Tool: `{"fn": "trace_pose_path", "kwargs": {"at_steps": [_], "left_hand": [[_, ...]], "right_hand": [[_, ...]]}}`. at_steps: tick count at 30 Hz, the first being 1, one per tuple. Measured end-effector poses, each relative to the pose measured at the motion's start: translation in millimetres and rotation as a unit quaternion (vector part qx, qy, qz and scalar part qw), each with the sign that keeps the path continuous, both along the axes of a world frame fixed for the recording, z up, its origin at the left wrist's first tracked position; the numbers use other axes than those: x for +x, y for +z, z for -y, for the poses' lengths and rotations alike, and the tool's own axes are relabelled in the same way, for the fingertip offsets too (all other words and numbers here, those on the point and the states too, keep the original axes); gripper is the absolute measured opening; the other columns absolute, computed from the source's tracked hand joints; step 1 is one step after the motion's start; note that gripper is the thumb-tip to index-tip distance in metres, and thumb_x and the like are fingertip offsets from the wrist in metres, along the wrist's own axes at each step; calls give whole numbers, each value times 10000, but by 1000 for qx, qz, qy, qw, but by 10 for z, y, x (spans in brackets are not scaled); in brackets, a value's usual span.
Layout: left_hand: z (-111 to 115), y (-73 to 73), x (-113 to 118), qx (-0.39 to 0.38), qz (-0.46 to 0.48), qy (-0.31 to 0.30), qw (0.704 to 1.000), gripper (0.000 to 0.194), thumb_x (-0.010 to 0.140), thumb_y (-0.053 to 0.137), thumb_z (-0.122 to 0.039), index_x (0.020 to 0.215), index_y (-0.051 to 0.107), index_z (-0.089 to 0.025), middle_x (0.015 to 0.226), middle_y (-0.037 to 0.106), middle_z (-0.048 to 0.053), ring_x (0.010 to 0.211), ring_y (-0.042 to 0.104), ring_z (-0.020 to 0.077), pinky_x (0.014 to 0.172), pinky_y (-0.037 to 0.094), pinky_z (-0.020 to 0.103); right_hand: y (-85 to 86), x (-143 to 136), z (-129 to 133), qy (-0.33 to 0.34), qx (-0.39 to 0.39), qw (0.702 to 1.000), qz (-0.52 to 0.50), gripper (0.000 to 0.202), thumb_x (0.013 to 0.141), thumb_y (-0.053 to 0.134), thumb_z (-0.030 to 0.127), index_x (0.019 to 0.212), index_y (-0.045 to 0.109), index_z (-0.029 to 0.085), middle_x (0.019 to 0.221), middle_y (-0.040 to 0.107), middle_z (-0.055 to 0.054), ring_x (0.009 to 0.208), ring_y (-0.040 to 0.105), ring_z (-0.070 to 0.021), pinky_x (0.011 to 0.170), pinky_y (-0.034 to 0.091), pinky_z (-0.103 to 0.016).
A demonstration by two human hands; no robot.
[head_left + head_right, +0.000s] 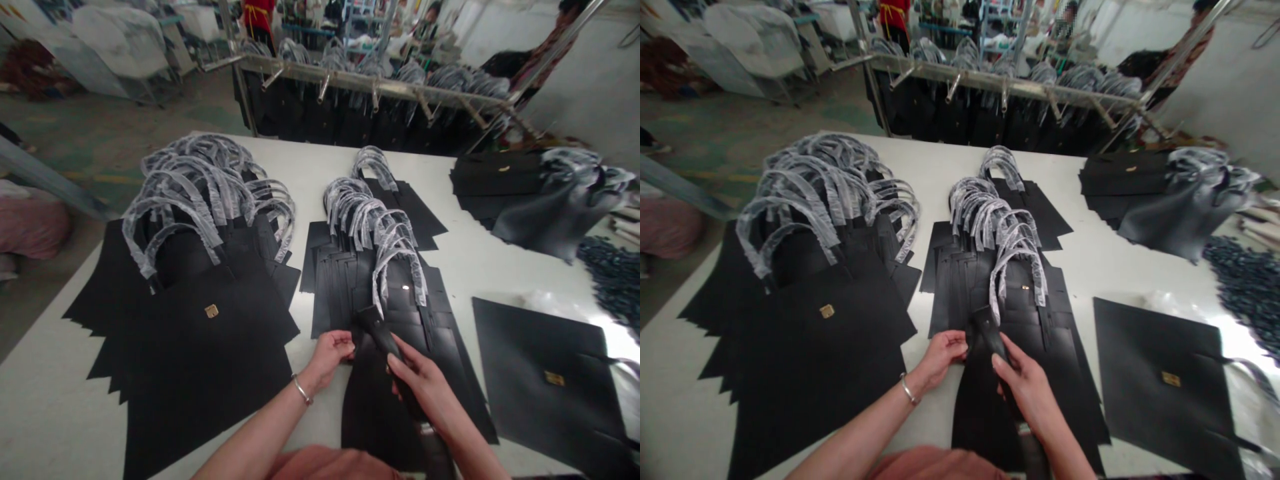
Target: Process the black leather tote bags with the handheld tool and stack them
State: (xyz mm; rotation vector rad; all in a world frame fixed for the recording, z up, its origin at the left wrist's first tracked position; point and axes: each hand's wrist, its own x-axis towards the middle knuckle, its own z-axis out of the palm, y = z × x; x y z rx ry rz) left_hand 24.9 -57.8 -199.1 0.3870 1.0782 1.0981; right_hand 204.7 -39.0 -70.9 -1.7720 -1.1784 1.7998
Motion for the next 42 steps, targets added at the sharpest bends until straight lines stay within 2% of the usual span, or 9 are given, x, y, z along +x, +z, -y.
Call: {"fn": "trace_pose_path", "kwargs": {"at_steps": [2, 5, 9, 15, 22, 27, 32, 37, 42], "left_hand": [[7, 7, 4, -10, 2, 7, 1000, 322, 611, 811, -300, 842, 686, -113, 754, 650, 48, 602, 561, 102, 602, 442, 236], [8, 8, 5, -12, 4, 15, 1000, 303, 621, 804, -292, 839, 684, -118, 753, 652, 44, 606, 559, 98, 610, 444, 234], [1, 8, 14, -2, 5, 14, 1000, 285, 602, 803, -261, 822, 695, -114, 732, 657, 43, 594, 547, 99, 585, 417, 223], [-1, 39, 49, 6, 3, 16, 1000, 298, 615, 762, -209, 891, 701, -116, 751, 654, 44, 603, 540, 100, 589, 406, 224], [3, 43, 72, 6, 24, 22, 999, 332, 635, 741, -213, 954, 702, -130, 782, 652, 44, 597, 523, 93, 560, 378, 212], [24, 66, 111, -3, 18, 33, 999, 340, 653, 742, -253, 975, 707, -150, 843, 680, 66, 684, 571, 120, 626, 409, 224], [46, 95, 125, -1, 3, 22, 1000, 322, 652, 732, -299, 927, 711, -133, 835, 684, 84, 710, 594, 150, 643, 423, 243], [23, 24, 97, 13, -73, 13, 997, 320, 700, 665, -323, 946, 694, -120, 789, 661, 54, 662, 557, 124, 625, 408, 229], [-57, -104, 119, 37, -206, -23, 978, 294, 743, 640, -350, 930, 671, -125, 803, 672, 53, 711, 593, 167, 632, 430, 252]], "right_hand": [[54, 61, -28, -10, 8, 1000, 13, 817, 737, 661, 539, 1424, 415, 171, 722, 596, 18, 511, 546, -118, 470, 418, -243], [102, 187, 39, 27, -44, 999, 6, 792, 737, 665, 530, 1413, 438, 185, 713, 593, 19, 500, 546, -116, 466, 409, -240], [21, 128, 142, 77, -77, 994, -10, 735, 742, 659, 499, 1379, 485, 178, 685, 565, 36, 462, 527, -100, 453, 397, -235], [-15, -105, -19, 6, 16, 1000, -1, 751, 735, 661, 489, 1391, 467, 179, 696, 581, 35, 490, 530, -111, 467, 413, -242], [4, 87, 103, 73, -68, 995, -20, 735, 741, 668, 482, 1383, 483, 178, 668, 556, 44, 456, 522, -96, 449, 401, -231], [-27, -88, 82, 18, -17, 999, -21, 729, 745, 655, 464, 1385, 473, 165, 704, 585, 34, 480, 520, -91, 461, 411, -227], [-36, -29, 139, 52, -57, 997, -21, 713, 725, 676, 458, 1356, 512, 169, 686, 584, 41, 445, 505, -83, 441, 393, -225], [-46, -6, 67, -33, 6, 999, -16, 765, 719, 692, 479, 1375, 477, 152, 694, 602, 34, 479, 526, -98, 450, 416, -224], [-81, 390, 56, -108, 8, 994, 14, 780, 723, 713, 508, 1379, 460, 171, 665, 608, 38, 472, 550, -113, 432, 424, -227]]}}
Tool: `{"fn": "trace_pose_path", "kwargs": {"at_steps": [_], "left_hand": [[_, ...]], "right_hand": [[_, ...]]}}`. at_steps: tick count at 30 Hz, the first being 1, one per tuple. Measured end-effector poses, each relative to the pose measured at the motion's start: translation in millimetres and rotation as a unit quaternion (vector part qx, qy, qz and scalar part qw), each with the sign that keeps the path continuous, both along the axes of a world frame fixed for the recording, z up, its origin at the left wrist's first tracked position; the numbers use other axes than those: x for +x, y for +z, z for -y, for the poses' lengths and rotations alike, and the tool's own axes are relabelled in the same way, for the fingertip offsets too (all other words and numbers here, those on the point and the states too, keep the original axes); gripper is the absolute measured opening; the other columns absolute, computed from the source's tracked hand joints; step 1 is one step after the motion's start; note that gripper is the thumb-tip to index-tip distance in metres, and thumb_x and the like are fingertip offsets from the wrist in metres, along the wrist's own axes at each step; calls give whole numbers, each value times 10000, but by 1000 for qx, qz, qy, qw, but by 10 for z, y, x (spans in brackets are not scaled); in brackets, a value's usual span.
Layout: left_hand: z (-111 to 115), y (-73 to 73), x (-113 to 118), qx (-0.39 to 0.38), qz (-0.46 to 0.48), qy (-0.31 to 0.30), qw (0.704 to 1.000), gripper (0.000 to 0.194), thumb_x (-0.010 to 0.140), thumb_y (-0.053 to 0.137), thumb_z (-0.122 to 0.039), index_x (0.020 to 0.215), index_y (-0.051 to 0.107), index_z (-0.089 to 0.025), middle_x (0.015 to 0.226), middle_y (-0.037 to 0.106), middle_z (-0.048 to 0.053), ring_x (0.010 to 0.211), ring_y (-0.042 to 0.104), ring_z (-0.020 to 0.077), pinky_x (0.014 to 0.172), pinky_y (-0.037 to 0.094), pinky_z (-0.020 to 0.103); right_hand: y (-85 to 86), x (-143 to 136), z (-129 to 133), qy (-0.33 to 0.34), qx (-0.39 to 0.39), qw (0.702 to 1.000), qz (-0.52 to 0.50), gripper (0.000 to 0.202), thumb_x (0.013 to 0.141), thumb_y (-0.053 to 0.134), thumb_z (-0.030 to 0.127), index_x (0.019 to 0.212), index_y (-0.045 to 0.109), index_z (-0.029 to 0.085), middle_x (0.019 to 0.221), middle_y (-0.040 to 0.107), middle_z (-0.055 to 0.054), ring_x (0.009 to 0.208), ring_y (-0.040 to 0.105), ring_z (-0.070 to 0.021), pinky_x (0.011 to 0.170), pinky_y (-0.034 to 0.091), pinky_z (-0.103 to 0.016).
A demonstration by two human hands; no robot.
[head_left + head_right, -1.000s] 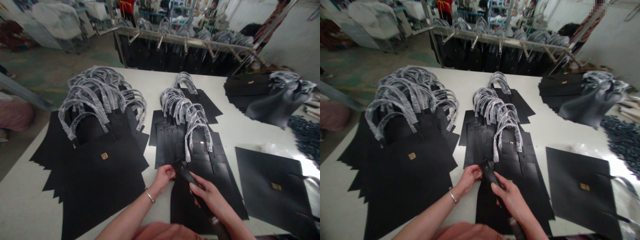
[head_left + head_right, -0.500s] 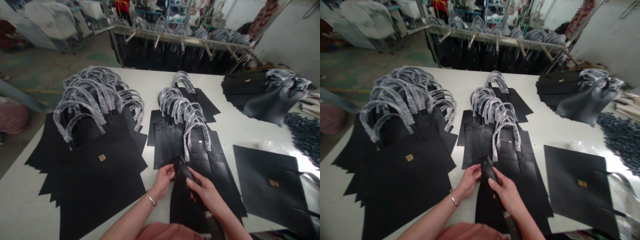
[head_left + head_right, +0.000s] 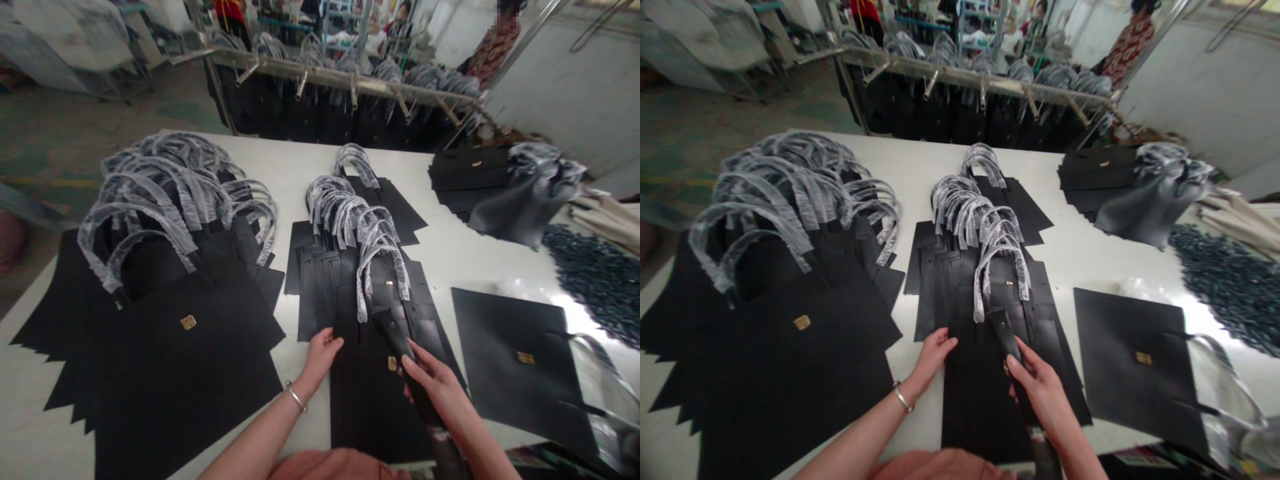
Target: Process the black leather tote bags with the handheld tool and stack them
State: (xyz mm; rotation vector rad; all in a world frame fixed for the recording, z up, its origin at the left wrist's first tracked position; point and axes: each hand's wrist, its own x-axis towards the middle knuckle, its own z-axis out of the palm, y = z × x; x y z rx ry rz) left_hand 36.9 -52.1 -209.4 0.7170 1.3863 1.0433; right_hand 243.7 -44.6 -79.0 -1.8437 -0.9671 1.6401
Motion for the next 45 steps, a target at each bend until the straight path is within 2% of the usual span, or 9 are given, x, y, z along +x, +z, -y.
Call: {"fn": "trace_pose_path", "kwargs": {"at_steps": [5, 9, 12, 16, 23, 29, 36, 41, 45], "left_hand": [[-43, -77, 139, 14, -151, -43, 988, 203, 769, 654, -346, 799, 672, -146, 786, 691, 76, 749, 621, 228, 711, 442, 315], [-28, -115, 207, 19, -229, -61, 971, 192, 841, 578, -311, 867, 671, -145, 824, 698, 98, 781, 640, 244, 738, 436, 329], [-26, -134, 211, 25, -257, -74, 963, 182, 858, 557, -276, 919, 671, -148, 870, 706, 103, 825, 653, 243, 756, 442, 323], [-59, -154, 173, 21, -275, -84, 958, 198, 843, 592, -279, 940, 678, -130, 910, 715, 119, 845, 666, 247, 757, 459, 326], [-106, -178, 118, 12, -290, -108, 951, 183, 806, 654, -302, 833, 693, -125, 832, 722, 115, 789, 679, 244, 705, 474, 313], [-67, -165, 145, 19, -310, -104, 945, 189, 834, 632, -296, 909, 686, -132, 879, 720, 115, 829, 680, 240, 735, 474, 313], [-46, -180, 160, 20, -309, -95, 946, 202, 846, 613, -298, 928, 676, -124, 893, 713, 121, 833, 674, 239, 748, 473, 319], [-51, -180, 160, 15, -294, -89, 952, 199, 834, 614, -309, 895, 676, -130, 883, 714, 122, 828, 675, 246, 750, 474, 326], [-67, -163, 137, 14, -256, -76, 964, 214, 810, 629, -331, 872, 684, -134, 869, 716, 118, 837, 673, 260, 767, 478, 343]], "right_hand": [[-152, 266, 200, -7, -40, 999, -8, 793, 723, 719, 498, 1391, 442, 174, 664, 616, 31, 458, 559, -117, 421, 428, -230], [-260, 91, 237, 25, -56, 998, -32, 772, 718, 717, 491, 1363, 476, 142, 657, 616, 26, 424, 545, -104, 396, 411, -221], [-284, -10, 168, -18, -10, 999, -34, 777, 708, 727, 495, 1349, 490, 124, 626, 615, 32, 420, 539, -105, 398, 419, -221], [-245, 207, 117, -108, 34, 993, -19, 739, 712, 739, 498, 1328, 505, 163, 600, 633, 40, 438, 551, -109, 419, 449, -216], [-361, 716, 96, -155, -19, 988, -13, 495, 689, 785, 423, 1077, 613, 168, 592, 667, 12, 418, 585, -141, 373, 466, -230], [-373, 927, -113, -224, 46, 973, -24, 348, 713, 753, 445, 874, 575, 193, 627, 676, 22, 464, 607, -122, 421, 501, -208], [-328, 1217, -169, -185, -7, 982, -34, 313, 699, 763, 393, 808, 612, 142, 603, 678, -42, 423, 599, -157, 375, 496, -255], [-317, 1156, -304, -215, 47, 976, -7, 333, 723, 747, 417, 901, 595, 181, 581, 655, 25, 432, 593, -127, 393, 485, -211], [-137, 1158, -57, -171, 18, 985, -9, 493, 691, 778, 449, 1059, 605, 170, 636, 686, -3, 464, 610, -153, 412, 492, -240]]}}
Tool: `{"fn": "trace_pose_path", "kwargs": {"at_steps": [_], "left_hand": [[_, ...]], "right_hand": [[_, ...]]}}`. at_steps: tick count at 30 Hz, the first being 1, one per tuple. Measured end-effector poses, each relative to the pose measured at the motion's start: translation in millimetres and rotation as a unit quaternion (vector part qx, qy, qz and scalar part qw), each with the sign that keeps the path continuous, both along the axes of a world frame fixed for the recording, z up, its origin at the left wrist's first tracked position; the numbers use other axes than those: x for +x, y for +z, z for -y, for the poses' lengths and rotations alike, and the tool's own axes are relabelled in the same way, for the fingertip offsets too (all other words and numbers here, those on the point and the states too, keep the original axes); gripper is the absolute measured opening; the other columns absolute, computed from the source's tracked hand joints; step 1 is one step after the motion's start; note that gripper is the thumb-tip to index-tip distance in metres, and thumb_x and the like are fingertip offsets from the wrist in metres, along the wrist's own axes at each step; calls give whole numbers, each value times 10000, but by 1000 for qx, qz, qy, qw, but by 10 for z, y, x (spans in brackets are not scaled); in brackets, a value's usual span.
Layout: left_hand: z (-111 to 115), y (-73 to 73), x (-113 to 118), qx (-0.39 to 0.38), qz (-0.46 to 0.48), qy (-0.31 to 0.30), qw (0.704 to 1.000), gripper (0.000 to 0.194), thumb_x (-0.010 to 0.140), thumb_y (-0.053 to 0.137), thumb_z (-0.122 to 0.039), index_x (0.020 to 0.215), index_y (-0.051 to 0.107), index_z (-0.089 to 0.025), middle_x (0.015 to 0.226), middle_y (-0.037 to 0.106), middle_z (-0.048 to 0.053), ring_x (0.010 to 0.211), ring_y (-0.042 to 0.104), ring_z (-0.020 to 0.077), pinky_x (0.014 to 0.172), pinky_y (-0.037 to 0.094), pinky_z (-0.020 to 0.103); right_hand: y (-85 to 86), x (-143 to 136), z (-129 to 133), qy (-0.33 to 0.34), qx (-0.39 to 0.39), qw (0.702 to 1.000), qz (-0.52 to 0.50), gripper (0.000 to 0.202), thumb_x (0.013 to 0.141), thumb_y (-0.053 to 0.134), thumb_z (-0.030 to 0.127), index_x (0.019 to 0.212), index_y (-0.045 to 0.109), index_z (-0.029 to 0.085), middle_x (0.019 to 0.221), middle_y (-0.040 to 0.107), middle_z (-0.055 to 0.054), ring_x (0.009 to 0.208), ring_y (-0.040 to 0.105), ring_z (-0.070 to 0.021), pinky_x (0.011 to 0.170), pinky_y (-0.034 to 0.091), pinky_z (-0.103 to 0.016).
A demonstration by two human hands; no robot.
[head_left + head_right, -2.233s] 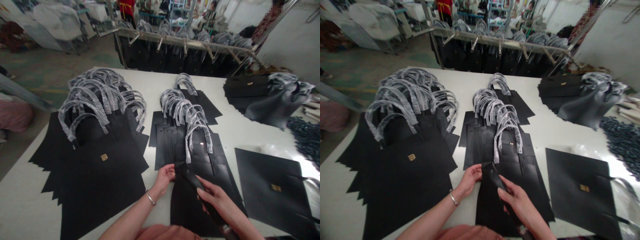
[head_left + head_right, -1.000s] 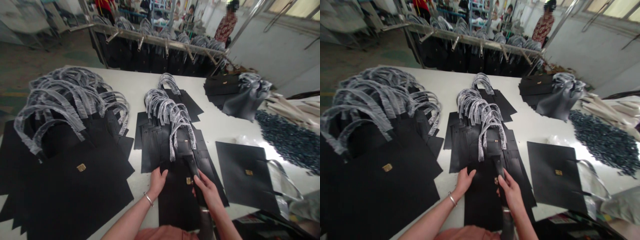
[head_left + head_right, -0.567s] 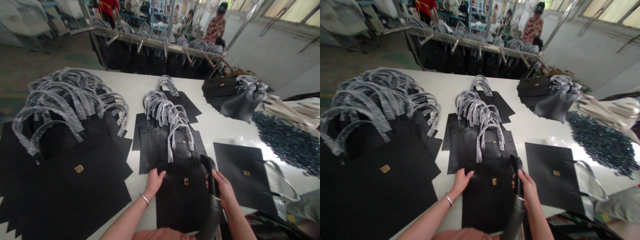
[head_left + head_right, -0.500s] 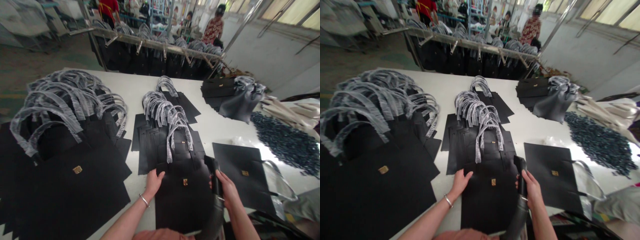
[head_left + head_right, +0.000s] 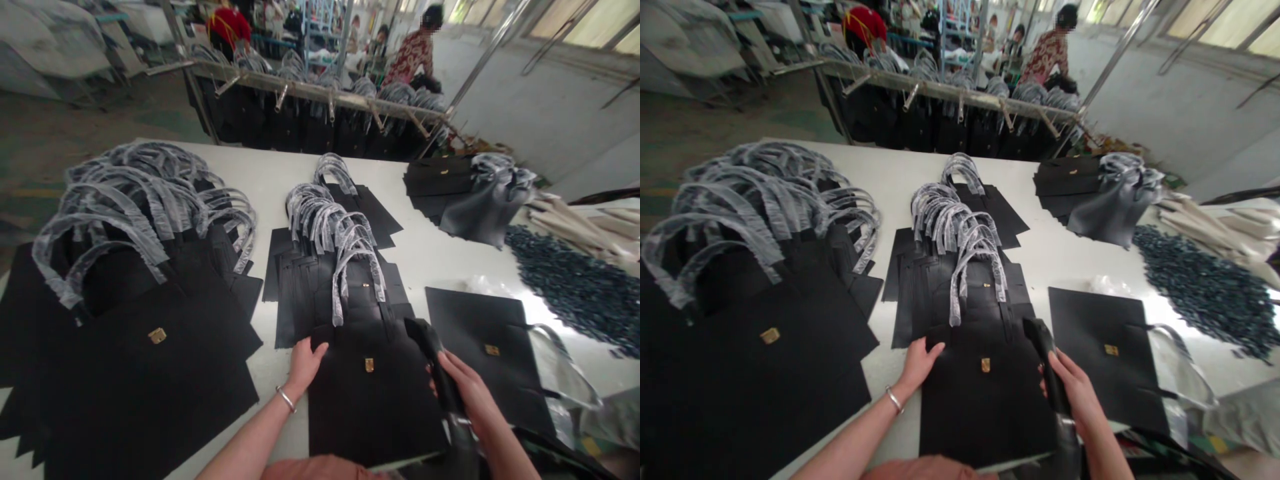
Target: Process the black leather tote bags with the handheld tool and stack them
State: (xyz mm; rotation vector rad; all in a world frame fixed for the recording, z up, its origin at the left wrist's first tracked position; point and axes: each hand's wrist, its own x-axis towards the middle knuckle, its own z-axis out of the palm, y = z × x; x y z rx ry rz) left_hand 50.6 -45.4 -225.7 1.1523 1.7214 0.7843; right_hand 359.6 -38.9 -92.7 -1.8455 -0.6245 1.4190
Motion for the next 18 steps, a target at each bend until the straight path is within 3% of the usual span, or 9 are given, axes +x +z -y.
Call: {"fn": "trace_pose_path", "kwargs": {"at_steps": [4, 7, 12, 18], "left_hand": [[-10, 56, -62, 7, 91, -5, 996, 212, 745, 682, -318, 844, 700, -131, 850, 726, 96, 808, 673, 254, 748, 499, 337], [38, 115, -98, 23, 183, -15, 983, 301, 748, 675, -293, 1001, 685, -131, 972, 725, 86, 890, 671, 231, 786, 516, 316], [208, 226, -36, 41, 268, 4, 963, 451, 758, 683, -361, 1130, 615, -117, 1080, 692, 122, 957, 658, 230, 817, 527, 330], [314, 459, 114, 54, 387, 54, 919, 483, 697, 771, -378, 1095, 647, -135, 1090, 684, 99, 984, 637, 236, 851, 506, 321]], "right_hand": [[10, -112, 378, 28, -38, 999, 16, 747, 636, 793, 499, 1254, 543, 162, 626, 688, -16, 443, 596, -163, 398, 470, -251], [-76, -331, 537, 80, -50, 996, -6, 804, 663, 753, 538, 1324, 508, 151, 611, 667, -8, 434, 581, -150, 397, 454, -244], [13, -801, 550, 227, -40, 971, -67, 772, 701, 728, 513, 1353, 506, 162, 666, 638, 14, 442, 555, -110, 419, 434, -227], [205, -1174, 435, 291, -9, 952, -98, 687, 743, 694, 455, 1342, 531, 161, 675, 594, 36, 434, 512, -75, 436, 424, -209]]}}
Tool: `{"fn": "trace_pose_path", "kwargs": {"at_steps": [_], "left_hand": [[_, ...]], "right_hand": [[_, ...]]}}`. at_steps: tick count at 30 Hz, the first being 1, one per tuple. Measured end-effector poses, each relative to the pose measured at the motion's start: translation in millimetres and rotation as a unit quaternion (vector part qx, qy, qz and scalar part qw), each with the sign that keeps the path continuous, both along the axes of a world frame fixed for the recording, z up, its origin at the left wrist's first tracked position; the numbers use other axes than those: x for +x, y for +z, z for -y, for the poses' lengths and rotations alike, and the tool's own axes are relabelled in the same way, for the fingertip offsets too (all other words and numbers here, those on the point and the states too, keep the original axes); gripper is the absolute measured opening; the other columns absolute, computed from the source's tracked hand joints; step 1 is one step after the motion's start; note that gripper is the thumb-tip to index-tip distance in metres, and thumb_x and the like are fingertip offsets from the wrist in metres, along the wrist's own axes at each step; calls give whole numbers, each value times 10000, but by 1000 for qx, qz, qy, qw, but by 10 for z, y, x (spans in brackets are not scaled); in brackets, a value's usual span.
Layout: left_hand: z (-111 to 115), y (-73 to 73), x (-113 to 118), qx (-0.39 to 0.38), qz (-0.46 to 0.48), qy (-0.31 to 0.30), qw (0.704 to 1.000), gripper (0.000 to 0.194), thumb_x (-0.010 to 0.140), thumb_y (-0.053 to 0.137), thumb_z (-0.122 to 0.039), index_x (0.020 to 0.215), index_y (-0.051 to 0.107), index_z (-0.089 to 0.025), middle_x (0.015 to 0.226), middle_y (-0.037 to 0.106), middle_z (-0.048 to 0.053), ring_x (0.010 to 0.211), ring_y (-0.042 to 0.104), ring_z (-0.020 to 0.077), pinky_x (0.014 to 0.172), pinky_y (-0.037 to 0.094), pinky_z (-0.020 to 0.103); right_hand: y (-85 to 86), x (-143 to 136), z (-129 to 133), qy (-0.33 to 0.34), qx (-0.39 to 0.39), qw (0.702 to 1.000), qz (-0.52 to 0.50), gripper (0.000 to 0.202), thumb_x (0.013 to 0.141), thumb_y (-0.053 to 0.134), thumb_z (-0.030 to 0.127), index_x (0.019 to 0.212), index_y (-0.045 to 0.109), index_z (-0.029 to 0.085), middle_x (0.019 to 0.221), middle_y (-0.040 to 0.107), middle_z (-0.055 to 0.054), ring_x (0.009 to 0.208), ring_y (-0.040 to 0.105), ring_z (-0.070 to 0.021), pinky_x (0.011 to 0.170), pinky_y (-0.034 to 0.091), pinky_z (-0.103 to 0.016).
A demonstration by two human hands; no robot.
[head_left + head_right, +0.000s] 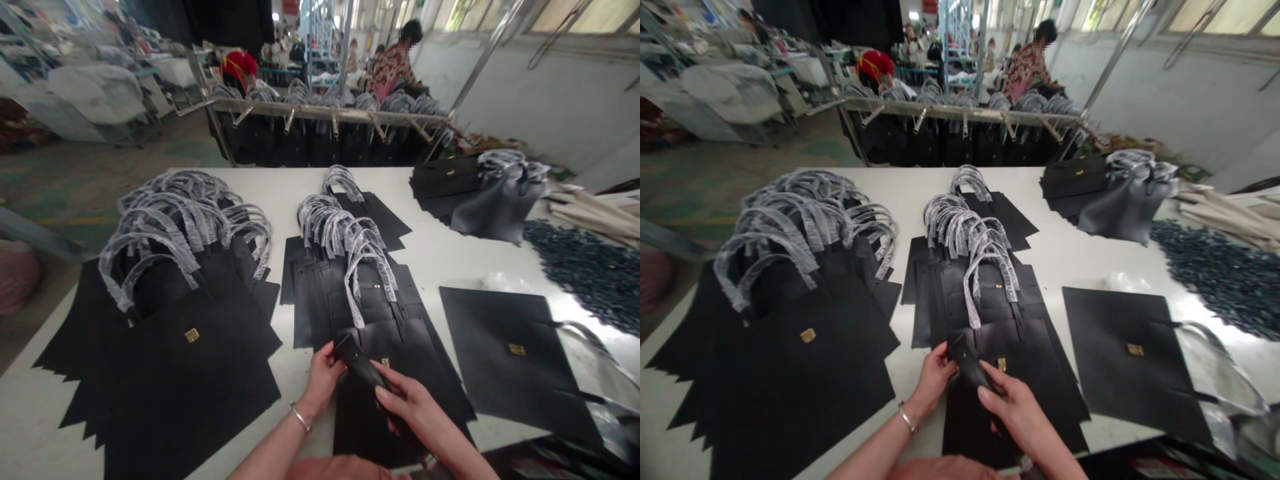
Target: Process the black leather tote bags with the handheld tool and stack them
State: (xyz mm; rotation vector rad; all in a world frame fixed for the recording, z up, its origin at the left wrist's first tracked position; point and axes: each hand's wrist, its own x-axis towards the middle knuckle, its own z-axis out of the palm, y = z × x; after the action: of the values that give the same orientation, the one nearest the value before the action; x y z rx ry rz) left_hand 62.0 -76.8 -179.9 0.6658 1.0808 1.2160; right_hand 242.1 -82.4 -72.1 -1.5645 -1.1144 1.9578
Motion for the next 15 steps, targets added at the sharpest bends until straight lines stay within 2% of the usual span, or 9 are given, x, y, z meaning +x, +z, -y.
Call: {"fn": "trace_pose_path", "kwargs": {"at_steps": [3, 8, 10, 12, 15], "left_hand": [[16, 78, 11, -1, 4, 5, 1000, 431, 697, 778, -360, 1054, 666, -146, 1058, 694, 82, 964, 636, 219, 845, 503, 306], [26, 116, 24, -7, 16, -31, 999, 405, 685, 791, -308, 1038, 674, -147, 1021, 708, 75, 936, 649, 211, 842, 512, 305], [-4, 213, 16, -10, 34, -45, 998, 419, 680, 794, -299, 1048, 670, -145, 1009, 712, 76, 905, 659, 204, 829, 521, 303], [-56, 423, -34, -12, 48, -49, 998, 450, 663, 805, -304, 1059, 664, -142, 991, 715, 79, 842, 672, 196, 778, 541, 302], [-145, 937, -184, -7, 66, -37, 997, 478, 630, 824, -319, 1047, 661, -153, 957, 720, 71, 736, 679, 188, 672, 562, 297]], "right_hand": [[25, -70, -8, -13, 15, 1000, 17, 661, 754, 674, 434, 1341, 531, 167, 686, 599, 37, 421, 516, -72, 418, 410, -200], [135, -156, 58, -46, 41, 998, -1, 648, 718, 714, 433, 1299, 579, 178, 680, 618, 39, 435, 510, -73, 419, 419, -195], [218, -149, 63, -83, 65, 994, -25, 667, 705, 735, 448, 1301, 580, 192, 711, 643, 30, 472, 524, -83, 451, 445, -208], [326, -61, 65, -137, 96, 985, -39, 709, 703, 747, 462, 1330, 554, 194, 724, 663, 19, 511, 539, -98, 485, 461, -223], [485, 243, 105, -225, 131, 965, -7, 798, 697, 756, 485, 1379, 493, 164, 651, 659, 18, 489, 544, -111, 477, 445, -231]]}}
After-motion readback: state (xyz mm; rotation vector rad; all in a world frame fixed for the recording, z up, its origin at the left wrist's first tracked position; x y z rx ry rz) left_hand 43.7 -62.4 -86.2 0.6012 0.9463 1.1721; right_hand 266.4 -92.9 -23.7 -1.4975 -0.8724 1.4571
